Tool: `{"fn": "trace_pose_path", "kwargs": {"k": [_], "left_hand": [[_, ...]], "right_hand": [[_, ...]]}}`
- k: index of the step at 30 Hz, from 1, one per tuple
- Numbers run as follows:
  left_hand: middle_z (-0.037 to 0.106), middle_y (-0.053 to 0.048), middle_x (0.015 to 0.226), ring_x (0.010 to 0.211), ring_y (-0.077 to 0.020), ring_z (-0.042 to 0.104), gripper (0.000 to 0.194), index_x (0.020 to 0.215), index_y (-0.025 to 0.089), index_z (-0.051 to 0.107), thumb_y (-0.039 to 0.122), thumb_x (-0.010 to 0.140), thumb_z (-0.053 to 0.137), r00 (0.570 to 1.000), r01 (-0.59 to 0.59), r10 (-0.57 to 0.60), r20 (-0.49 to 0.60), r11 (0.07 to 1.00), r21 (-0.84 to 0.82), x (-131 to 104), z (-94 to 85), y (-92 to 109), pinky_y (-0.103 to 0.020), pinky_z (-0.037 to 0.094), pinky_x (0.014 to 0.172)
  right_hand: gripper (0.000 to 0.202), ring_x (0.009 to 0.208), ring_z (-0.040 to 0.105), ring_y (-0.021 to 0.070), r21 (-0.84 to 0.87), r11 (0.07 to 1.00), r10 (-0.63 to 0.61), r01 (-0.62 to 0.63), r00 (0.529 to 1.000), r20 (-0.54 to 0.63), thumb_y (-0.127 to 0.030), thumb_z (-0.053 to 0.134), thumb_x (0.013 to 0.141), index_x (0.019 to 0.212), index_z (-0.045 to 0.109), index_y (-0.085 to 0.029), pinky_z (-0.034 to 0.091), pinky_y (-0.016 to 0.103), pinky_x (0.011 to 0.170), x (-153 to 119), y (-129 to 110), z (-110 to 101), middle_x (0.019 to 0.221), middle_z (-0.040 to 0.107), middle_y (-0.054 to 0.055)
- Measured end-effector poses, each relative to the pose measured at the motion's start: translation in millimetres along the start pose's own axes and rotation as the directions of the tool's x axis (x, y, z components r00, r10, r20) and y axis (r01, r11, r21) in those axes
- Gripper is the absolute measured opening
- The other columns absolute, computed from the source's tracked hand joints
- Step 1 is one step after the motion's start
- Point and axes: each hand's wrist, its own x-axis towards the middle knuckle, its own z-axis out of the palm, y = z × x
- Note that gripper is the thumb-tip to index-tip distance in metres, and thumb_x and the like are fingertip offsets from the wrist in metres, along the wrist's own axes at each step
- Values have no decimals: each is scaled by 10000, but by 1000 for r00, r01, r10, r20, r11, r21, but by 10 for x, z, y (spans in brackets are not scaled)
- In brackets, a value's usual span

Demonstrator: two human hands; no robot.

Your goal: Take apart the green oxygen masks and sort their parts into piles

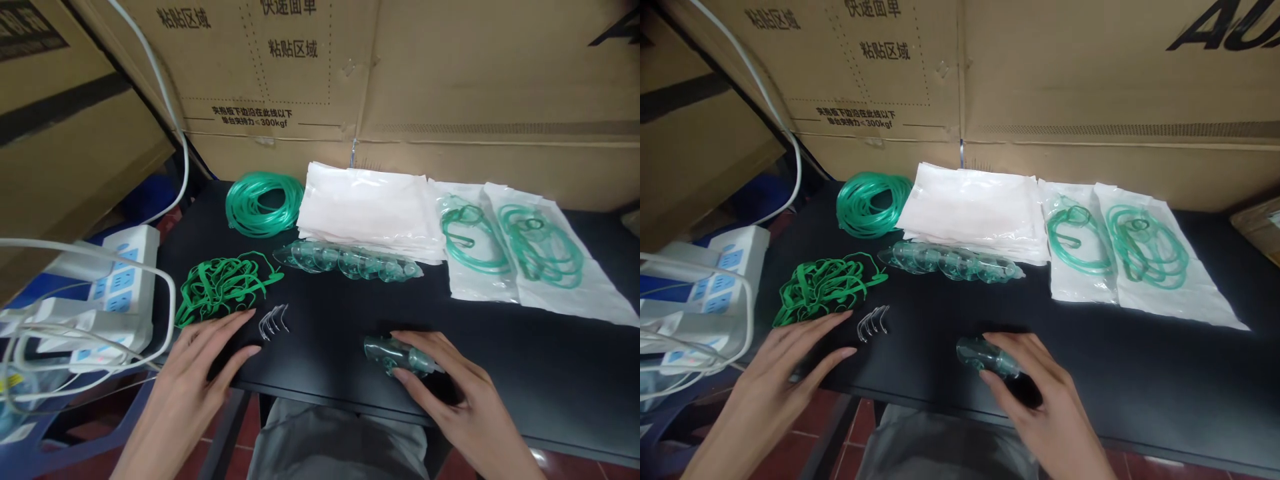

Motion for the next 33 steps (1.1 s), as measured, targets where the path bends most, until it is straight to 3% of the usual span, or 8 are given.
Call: {"fn": "trace_pose_path", "kwargs": {"k": [5, 11, 16, 22, 27, 33], "left_hand": [[710, -25, 1343, 1135, -269, 626, 445, 1541, 373, 535, 448, 1103, 564, 998, 47, -46, 31, 998, -38, 65, 71, -41, -421, 545, 1009], [725, 24, 1344, 1132, -215, 651, 388, 1500, 398, 570, 363, 1114, 572, 1000, -7, 8, 12, 991, -136, 269, 161, 65, -350, 548, 1010], [751, 26, 1313, 1123, -204, 700, 296, 1400, 366, 648, 347, 1118, 560, 999, -31, 35, 20, 985, -171, 305, 140, 111, -323, 567, 973], [752, -4, 1292, 1121, -229, 704, 279, 1382, 332, 647, 344, 1117, 560, 994, -100, 92, -59, 983, -152, 338, 111, 171, -365, 550, 983], [740, -22, 1274, 1115, -237, 681, 295, 1385, 308, 651, 307, 1092, 618, 981, -171, 151, -121, 969, -178, 602, 263, 501, -397, 526, 1018], [709, -44, 1371, 1300, -269, 600, 310, 1382, 269, 660, 190, 1095, 577, 946, -325, 319, -65, 927, -188, 1123, 499, 978, -467, 508, 1116]], "right_hand": [[367, 1122, 738, 201, -17, 999, -33, 33, 999, 13, -309, 702, 1016, 1373, 649, -378, 594, 279, 935, 33, 4, -26, 1245, 755, 10], [355, 1116, 768, 205, -30, 997, -76, 75, 997, -30, -295, 725, 993, 1337, 678, -372, 630, 269, 912, 49, 20, -2, 1242, 782, -2], [347, 1144, 764, 229, -26, 999, -26, 25, 999, -32, -321, 717, 999, 1341, 691, -369, 638, 308, 947, 29, 17, 3, 1260, 782, 9], [329, 1150, 757, 211, 3, 999, -41, 41, 999, -17, -292, 703, 1009, 1332, 669, -344, 624, 272, 941, 20, -17, -12, 1258, 769, 22], [285, 1201, 722, 179, 61, 997, 46, -42, 996, -72, -307, 691, 1029, 1307, 628, -326, 554, 264, 1042, 102, 81, -171, 1308, 727, 28], [311, 1252, 689, 237, -58, 998, 13, -27, 973, -230, -390, 677, 1036, 1326, 635, -288, 544, 373, 1093, 459, 221, -503, 1333, 708, 69]]}}
